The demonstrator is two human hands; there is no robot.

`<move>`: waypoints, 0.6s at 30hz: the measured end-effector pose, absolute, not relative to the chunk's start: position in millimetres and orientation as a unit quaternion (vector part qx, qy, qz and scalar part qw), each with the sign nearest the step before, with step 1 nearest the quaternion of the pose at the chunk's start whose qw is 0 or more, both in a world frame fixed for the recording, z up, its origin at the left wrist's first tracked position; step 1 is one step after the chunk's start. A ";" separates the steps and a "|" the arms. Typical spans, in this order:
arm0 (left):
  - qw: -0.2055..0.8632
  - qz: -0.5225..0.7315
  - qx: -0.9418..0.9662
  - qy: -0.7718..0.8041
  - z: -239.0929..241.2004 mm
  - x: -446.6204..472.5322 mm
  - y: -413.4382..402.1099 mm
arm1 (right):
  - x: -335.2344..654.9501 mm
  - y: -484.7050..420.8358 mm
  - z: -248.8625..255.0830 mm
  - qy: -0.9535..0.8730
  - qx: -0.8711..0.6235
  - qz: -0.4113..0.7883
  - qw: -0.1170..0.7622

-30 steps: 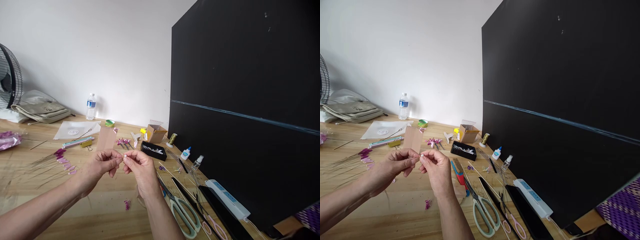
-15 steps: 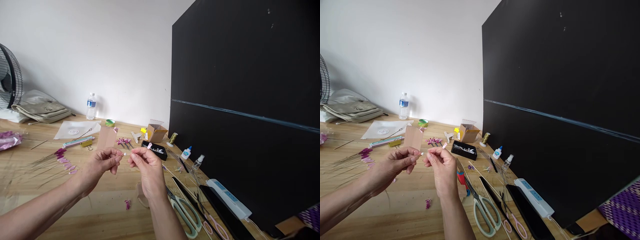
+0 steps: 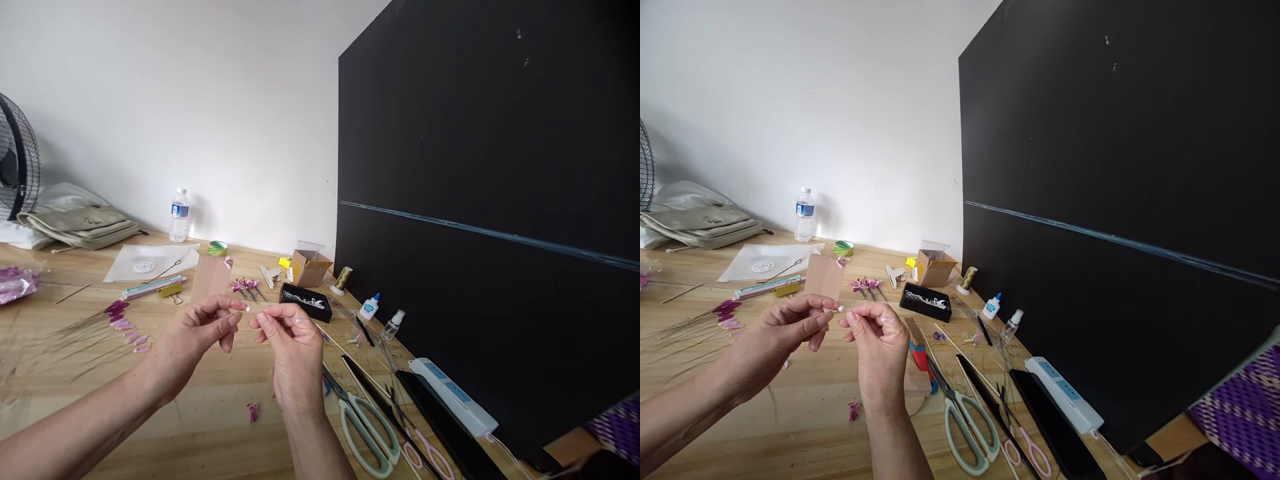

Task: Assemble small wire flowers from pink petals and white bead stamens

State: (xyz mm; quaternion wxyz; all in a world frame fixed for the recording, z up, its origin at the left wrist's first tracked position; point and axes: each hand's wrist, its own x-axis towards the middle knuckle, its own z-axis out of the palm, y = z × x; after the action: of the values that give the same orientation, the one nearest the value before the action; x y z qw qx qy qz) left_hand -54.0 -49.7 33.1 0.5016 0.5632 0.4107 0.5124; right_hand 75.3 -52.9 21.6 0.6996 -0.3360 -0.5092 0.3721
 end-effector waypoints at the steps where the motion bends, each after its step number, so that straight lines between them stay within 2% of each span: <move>1: 0.497 0.513 0.567 0.410 33.0 -53.9 -49.5 | 74.5 -54.1 21.6 -0.515 -0.342 0.361 0.698; 9: 0.492 0.518 0.576 0.398 32.9 -53.4 -50.4 | 70.3 -59.9 14.8 -0.604 -0.344 0.164 0.700; 11: 0.493 0.521 0.575 0.394 34.1 -52.9 -51.5 | 69.0 -60.2 14.6 -0.593 -0.340 0.190 0.705; 18: 0.455 0.520 0.606 0.394 41.9 -53.3 -53.7 | 67.1 -57.4 17.8 -0.477 -0.322 0.405 0.710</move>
State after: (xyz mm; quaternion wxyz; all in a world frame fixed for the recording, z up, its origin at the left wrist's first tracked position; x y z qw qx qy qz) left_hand -53.3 -53.7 41.9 0.4551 0.6059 0.3945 0.5198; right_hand 67.1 -57.4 17.8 0.7103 -0.3218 -0.4774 0.4051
